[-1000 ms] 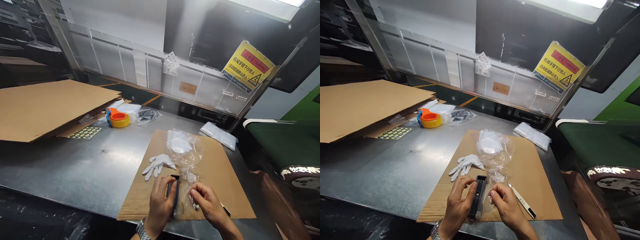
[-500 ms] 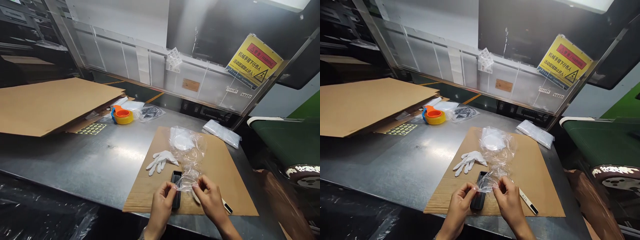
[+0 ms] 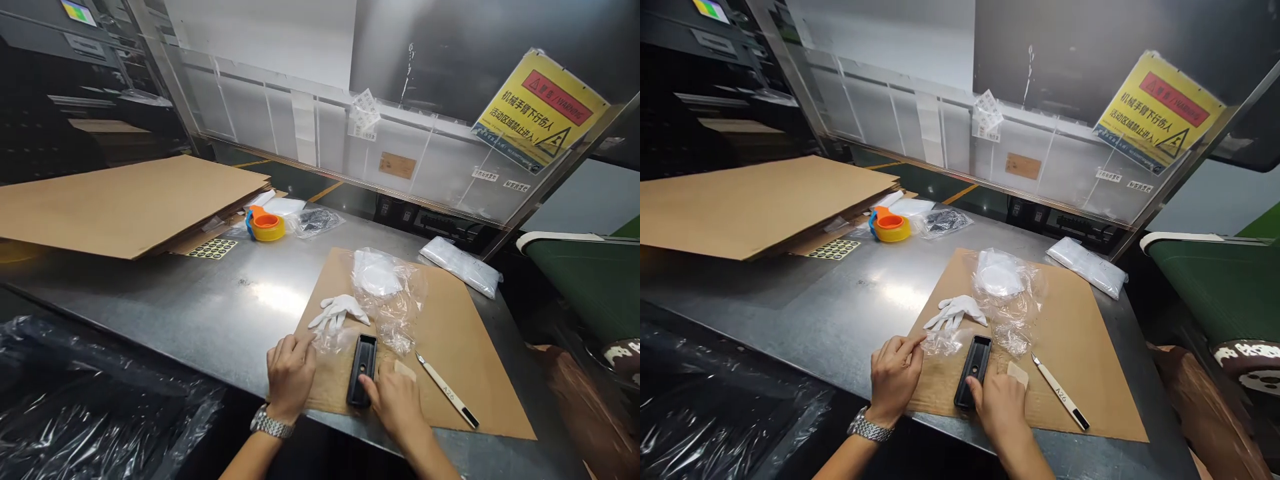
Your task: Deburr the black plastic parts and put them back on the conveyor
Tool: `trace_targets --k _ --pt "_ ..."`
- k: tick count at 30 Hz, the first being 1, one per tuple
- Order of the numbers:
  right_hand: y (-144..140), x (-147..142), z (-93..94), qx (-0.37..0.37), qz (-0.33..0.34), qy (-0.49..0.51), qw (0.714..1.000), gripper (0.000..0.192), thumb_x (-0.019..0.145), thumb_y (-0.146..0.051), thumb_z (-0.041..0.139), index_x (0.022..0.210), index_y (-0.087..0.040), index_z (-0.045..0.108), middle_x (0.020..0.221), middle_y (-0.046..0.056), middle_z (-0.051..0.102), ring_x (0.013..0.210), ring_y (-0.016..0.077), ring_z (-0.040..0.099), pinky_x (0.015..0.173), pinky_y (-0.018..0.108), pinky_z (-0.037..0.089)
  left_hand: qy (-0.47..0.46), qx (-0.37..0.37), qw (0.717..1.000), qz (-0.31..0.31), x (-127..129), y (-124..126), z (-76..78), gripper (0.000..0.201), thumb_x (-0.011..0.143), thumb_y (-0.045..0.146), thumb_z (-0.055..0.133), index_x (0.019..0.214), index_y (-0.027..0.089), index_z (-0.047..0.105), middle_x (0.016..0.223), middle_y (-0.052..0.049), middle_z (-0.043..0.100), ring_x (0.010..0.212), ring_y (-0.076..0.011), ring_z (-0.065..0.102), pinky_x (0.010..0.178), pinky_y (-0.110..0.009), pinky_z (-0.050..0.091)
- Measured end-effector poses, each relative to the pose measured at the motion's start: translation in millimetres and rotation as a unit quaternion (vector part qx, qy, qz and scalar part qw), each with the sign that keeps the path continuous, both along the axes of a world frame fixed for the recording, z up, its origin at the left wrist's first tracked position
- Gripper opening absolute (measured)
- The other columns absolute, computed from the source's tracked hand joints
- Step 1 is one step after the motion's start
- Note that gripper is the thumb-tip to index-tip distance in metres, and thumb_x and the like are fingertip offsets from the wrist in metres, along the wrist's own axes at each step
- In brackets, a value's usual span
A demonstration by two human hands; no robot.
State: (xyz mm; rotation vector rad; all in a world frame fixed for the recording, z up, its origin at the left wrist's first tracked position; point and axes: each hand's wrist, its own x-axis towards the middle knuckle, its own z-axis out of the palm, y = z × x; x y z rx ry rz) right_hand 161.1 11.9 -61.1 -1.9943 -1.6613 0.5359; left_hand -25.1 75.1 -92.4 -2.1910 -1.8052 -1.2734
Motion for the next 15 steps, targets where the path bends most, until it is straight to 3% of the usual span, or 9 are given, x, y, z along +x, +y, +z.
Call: trace_targets --k 3,6,9,15 --pt "-1 -3 -19.4 -0.05 -0.028 0.066 0.996 0.023 0.076 -0.038 0.046 0.062 -0.02 0.047 0.059 0.013 0.058 0.064 0.0299 0.059 0.057 0.035 0.036 0.037 -0.036 0.999 -0.015 -6 -8 -9.6 0.022 0.082 0.014 0.046 0.089 0.017 0.066 0.07 -0.004 0.059 0.07 -0.0206 0.055 0.066 -0.033 0.035" --pt "-5 -3 -25.5 -0.11 -0.031 0.184 0.976 0.033 0.08 -0.047 0.033 0.063 -0.021 0.044 0.058 0.009 0.06 0.053 0.0236 0.059 0.047 0.03 0.038 0.061 -0.069 0.995 -0.032 -6 -19 -14.3 0.021 0.083 0.016 0.045 0.087 0.018 0.065 0.068 -0.003 0.06 0.071 -0.0203 0.056 0.066 -0.032 0.035" --pt "-14 -3 -20.5 -0.169 -0.04 0.317 0.933 0.038 0.081 -0.054 0.026 0.074 -0.02 0.042 0.054 0.005 0.061 0.04 0.0154 0.054 0.035 0.022 0.033 0.073 -0.095 0.992 -0.044 -3 -24 -17.1 0.022 0.084 0.018 0.043 0.088 0.018 0.065 0.07 -0.003 0.062 0.072 -0.0204 0.058 0.067 -0.033 0.036" --pt "-33 -7 -4.6 -0.186 -0.072 0.463 0.864 0.038 0.073 -0.056 0.044 0.076 -0.019 0.04 0.054 0.001 0.061 0.036 0.0069 0.049 0.031 0.014 0.027 0.082 -0.126 0.987 -0.065 3 -26 -18.0 0.025 0.087 0.021 0.039 0.09 0.016 0.064 0.07 -0.004 0.065 0.07 -0.0205 0.06 0.067 -0.033 0.037"
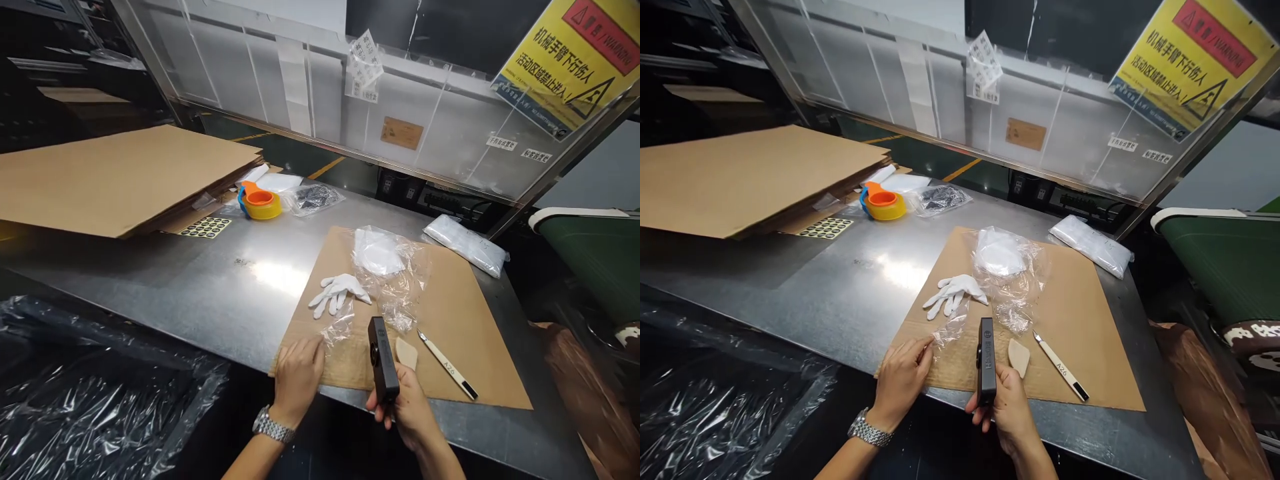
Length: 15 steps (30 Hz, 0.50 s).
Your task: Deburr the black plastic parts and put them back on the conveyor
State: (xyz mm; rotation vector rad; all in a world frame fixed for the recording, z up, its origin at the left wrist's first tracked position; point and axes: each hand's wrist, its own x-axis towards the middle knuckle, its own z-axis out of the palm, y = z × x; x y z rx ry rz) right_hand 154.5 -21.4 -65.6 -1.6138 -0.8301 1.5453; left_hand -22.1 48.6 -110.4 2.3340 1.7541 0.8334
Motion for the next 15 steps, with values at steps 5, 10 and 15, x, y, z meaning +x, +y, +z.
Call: trace_targets --k 5,10,15 --pt "-4.9 -2.8 2.9 0.001 -0.014 0.026 1.0 0.039 0.075 -0.056 0.048 0.079 -0.017 0.044 0.051 0.0 0.061 0.035 0.0056 0.048 0.03 0.012 0.027 0.001 -0.018 1.0 -0.007 2.4 -3.2 1.0 0.025 0.086 0.019 0.04 0.093 0.016 0.063 0.075 -0.005 0.068 0.073 -0.0211 0.062 0.066 -0.033 0.038" --pt "-8.3 -5.3 1.6 0.011 -0.004 0.005 1.0 0.046 0.075 -0.062 0.047 0.077 -0.017 0.044 0.051 0.0 0.061 0.035 0.0061 0.049 0.03 0.012 0.027 -0.009 -0.033 0.999 -0.003 4.2 -5.8 2.3 0.025 0.086 0.02 0.04 0.091 0.016 0.064 0.074 -0.005 0.068 0.073 -0.021 0.063 0.065 -0.032 0.039" --pt "-10.4 -6.0 -2.5 0.023 0.01 -0.032 0.999 0.047 0.077 -0.064 0.044 0.074 -0.017 0.043 0.055 0.0 0.061 0.036 0.0067 0.051 0.03 0.013 0.029 -0.021 -0.05 0.999 0.005 5.5 -7.0 6.5 0.026 0.087 0.024 0.041 0.089 0.017 0.066 0.071 -0.005 0.065 0.071 -0.0209 0.06 0.065 -0.032 0.038"
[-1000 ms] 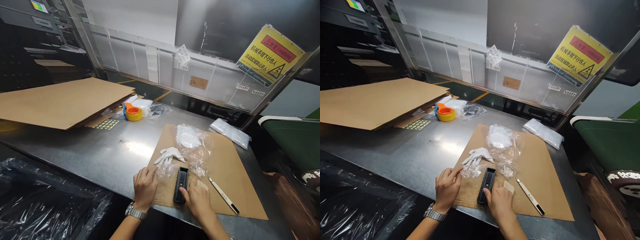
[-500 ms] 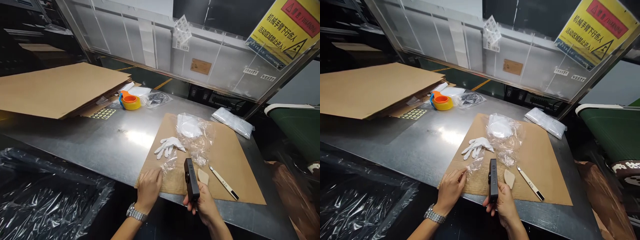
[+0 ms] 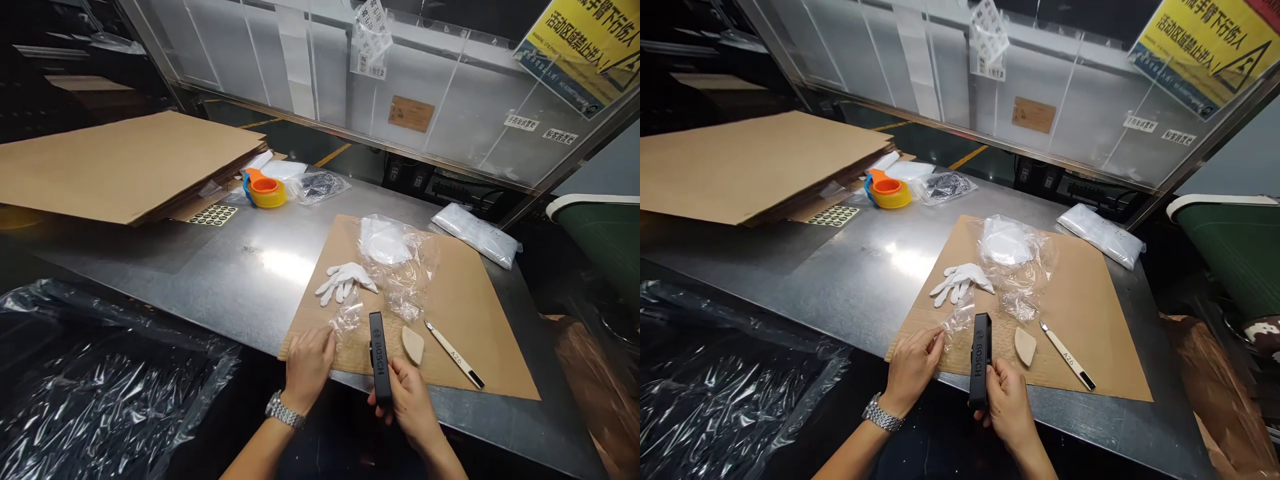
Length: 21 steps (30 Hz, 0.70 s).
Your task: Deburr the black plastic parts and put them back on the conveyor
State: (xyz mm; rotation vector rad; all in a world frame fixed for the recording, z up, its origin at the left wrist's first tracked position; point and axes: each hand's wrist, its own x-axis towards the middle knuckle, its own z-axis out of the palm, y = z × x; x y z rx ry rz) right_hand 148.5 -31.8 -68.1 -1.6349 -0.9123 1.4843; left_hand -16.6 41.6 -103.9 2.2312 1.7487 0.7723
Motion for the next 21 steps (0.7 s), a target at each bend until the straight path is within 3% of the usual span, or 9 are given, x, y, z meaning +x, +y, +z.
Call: trace_targets --k 6,10,13,16,21 --pt "-1 1 -8.7 0.011 0.02 -0.032 0.999 0.046 0.081 -0.064 0.039 0.074 -0.018 0.042 0.05 -0.006 0.049 0.036 0.0078 0.049 0.031 0.015 0.029 -0.033 -0.036 0.999 0.008 0 0 -0.1 0.028 0.087 0.027 0.04 0.09 0.017 0.066 0.072 -0.007 0.062 0.071 -0.0222 0.059 0.065 -0.033 0.041" --pt "-4 0 -4.2 0.039 0.048 -0.039 0.997 0.042 0.083 -0.059 0.04 0.075 -0.018 0.044 0.054 -0.007 0.042 0.039 0.0058 0.042 0.035 0.016 0.029 -0.079 -0.073 0.994 -0.005 -1 1 2.1 0.03 0.087 0.025 0.038 0.091 0.015 0.066 0.08 -0.009 0.066 0.077 -0.0245 0.061 0.069 -0.036 0.045" --pt "-6 -3 0.3 0.079 0.125 -0.045 0.988 0.037 0.085 -0.053 0.043 0.074 -0.017 0.05 0.06 -0.005 0.043 0.049 0.0061 0.041 0.044 0.017 0.033 -0.124 -0.103 0.986 -0.033 -3 2 8.7 0.029 0.086 0.026 0.039 0.092 0.016 0.066 0.087 -0.009 0.07 0.081 -0.0235 0.064 0.071 -0.036 0.048" --pt "-5 -6 -3.3 0.076 0.187 -0.06 0.978 0.039 0.087 -0.052 0.038 0.071 -0.018 0.048 0.056 -0.006 0.039 0.046 0.0063 0.037 0.041 0.017 0.03 -0.168 -0.132 0.974 -0.077 -8 4 15.9 0.028 0.085 0.025 0.041 0.096 0.019 0.066 0.093 -0.007 0.071 0.085 -0.0208 0.065 0.073 -0.032 0.051" --pt "0 -4 -19.1 0.078 0.179 -0.122 0.973 0.039 0.088 -0.05 0.033 0.068 -0.018 0.045 0.055 -0.006 0.037 0.047 0.0079 0.039 0.043 0.018 0.032 -0.197 -0.16 0.961 -0.11 -18 11 20.3 0.031 0.087 0.028 0.039 0.1 0.02 0.066 0.098 -0.004 0.071 0.087 -0.0181 0.066 0.077 -0.03 0.053"
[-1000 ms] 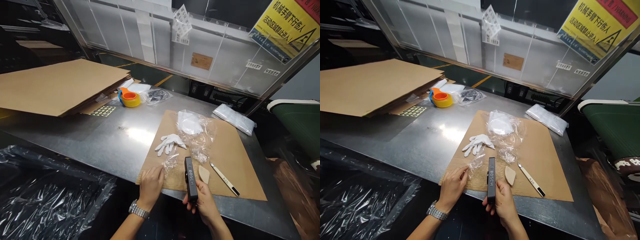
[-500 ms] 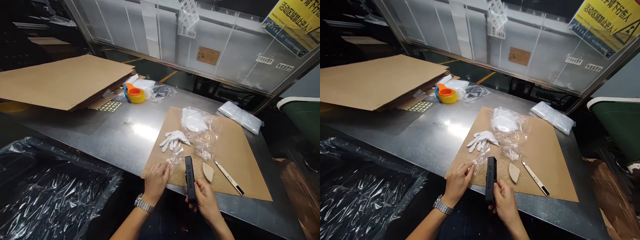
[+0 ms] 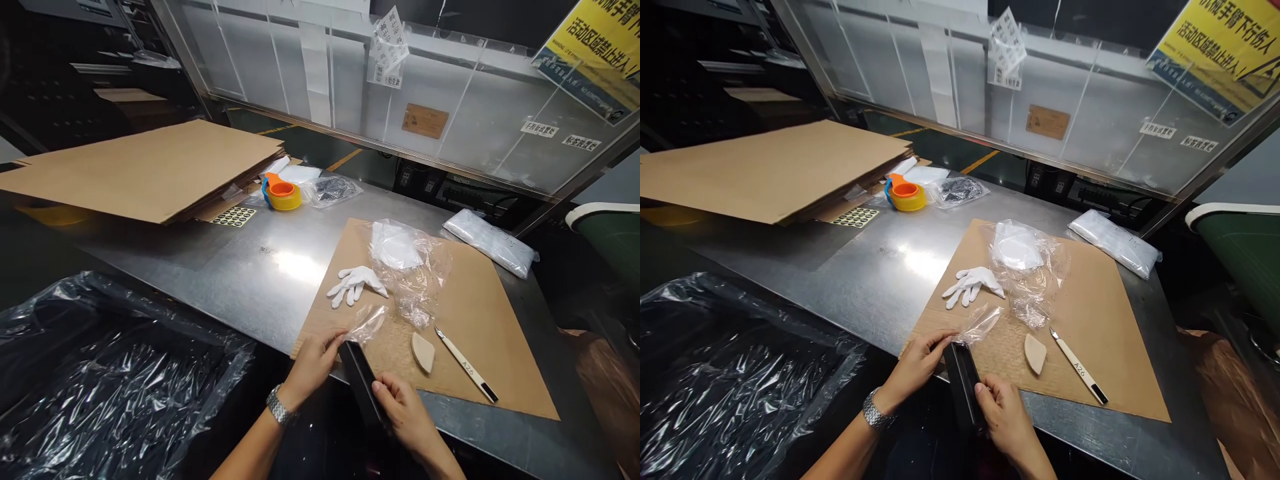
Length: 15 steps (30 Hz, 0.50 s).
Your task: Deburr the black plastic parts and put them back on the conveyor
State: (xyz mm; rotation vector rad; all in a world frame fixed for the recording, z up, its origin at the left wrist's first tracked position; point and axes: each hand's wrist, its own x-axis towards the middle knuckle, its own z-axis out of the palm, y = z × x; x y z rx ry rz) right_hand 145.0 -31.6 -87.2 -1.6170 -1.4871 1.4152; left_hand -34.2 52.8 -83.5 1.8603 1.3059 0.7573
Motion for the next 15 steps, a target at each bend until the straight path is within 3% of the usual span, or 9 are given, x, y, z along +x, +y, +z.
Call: trace_targets --k 6,10,15 --pt "5 4 -4.1 0.097 -0.033 -0.165 0.981 0.038 0.09 -0.043 0.031 0.067 -0.018 0.049 0.057 0.0 0.053 0.054 0.0139 0.051 0.05 0.022 0.033 0.023 0.053 0.998 -0.016 6 -9 -4.4 0.032 0.088 0.021 0.037 0.107 0.02 0.063 0.103 -0.004 0.069 0.093 -0.017 0.064 0.082 -0.029 0.051" --pt "6 -6 -7.5 0.157 -0.045 -0.265 0.95 0.034 0.089 -0.037 0.031 0.095 -0.015 0.057 0.06 0.009 0.062 0.053 0.0219 0.06 0.048 0.026 0.034 0.079 0.125 0.989 -0.011 24 -28 -7.9 0.035 0.086 0.016 0.036 0.113 0.015 0.058 0.093 -0.011 0.068 0.087 -0.0231 0.063 0.077 -0.038 0.051" --pt "17 -8 -4.4 0.236 -0.032 -0.351 0.905 0.037 0.09 -0.026 0.031 0.119 -0.009 0.046 0.058 0.007 0.064 0.05 0.0221 0.063 0.045 0.026 0.038 0.132 0.191 0.971 -0.059 32 -45 4.1 0.031 0.085 0.013 0.038 0.102 0.016 0.063 0.073 -0.008 0.064 0.068 -0.0229 0.059 0.061 -0.037 0.05"
